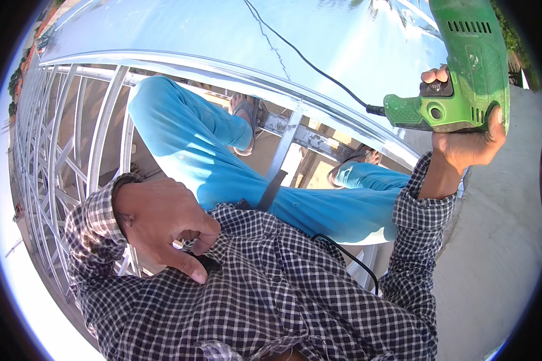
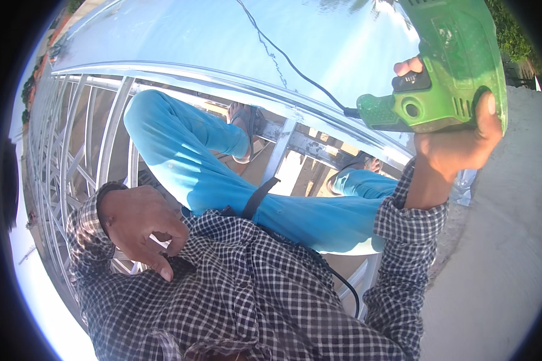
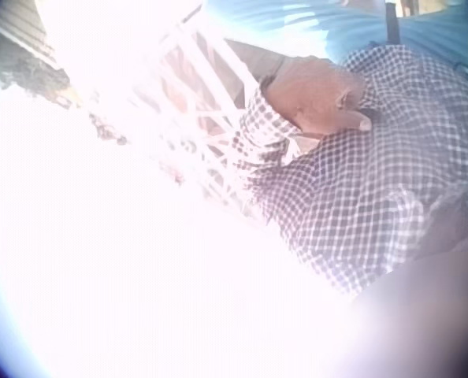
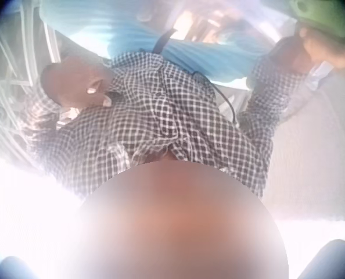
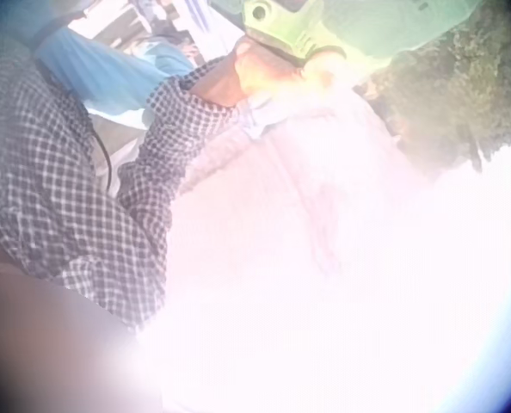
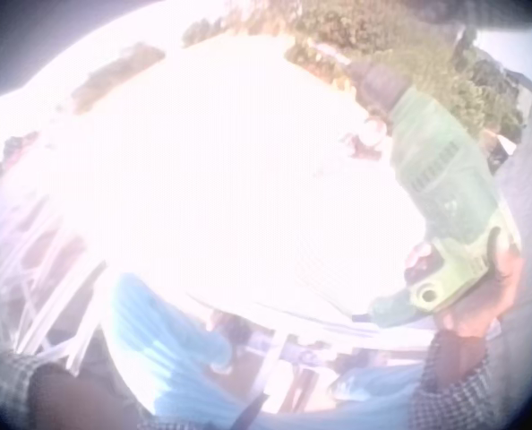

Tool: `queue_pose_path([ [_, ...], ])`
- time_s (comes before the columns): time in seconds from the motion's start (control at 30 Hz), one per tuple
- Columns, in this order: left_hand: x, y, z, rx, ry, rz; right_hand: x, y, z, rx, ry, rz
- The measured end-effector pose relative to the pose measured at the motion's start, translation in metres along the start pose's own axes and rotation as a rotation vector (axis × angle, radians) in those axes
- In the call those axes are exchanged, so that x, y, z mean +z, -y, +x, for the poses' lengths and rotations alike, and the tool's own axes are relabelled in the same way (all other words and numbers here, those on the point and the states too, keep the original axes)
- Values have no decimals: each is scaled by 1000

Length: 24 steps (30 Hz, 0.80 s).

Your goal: The person uses a green power drill to fasten screws into a metal frame while securing a reflective sheet on a rooftop structure. The person holds the sheet in place with one hand and operates the drill with the other, moving along the frame to attach multiple fasteners.

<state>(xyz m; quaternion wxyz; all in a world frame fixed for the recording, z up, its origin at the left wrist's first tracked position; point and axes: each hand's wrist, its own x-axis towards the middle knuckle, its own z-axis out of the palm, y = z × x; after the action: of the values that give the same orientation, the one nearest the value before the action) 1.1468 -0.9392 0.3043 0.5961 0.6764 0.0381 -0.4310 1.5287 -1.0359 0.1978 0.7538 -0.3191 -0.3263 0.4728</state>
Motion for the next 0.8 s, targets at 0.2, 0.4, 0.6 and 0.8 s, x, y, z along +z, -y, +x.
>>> queue_pose_path([
  [0.2,-47,177,210,-481,-1410,-644,9,22,7,-41,-145,-52],
  [0.4,-63,258,365,-814,-1488,-932,-14,27,-2,-118,-188,-126],
  [0.6,-9,254,433,-840,-1374,-1100,-16,9,-12,-67,-247,-65],
  [0.8,-40,236,441,-553,-1598,-1457,-45,23,-31,-44,-281,-105],
])
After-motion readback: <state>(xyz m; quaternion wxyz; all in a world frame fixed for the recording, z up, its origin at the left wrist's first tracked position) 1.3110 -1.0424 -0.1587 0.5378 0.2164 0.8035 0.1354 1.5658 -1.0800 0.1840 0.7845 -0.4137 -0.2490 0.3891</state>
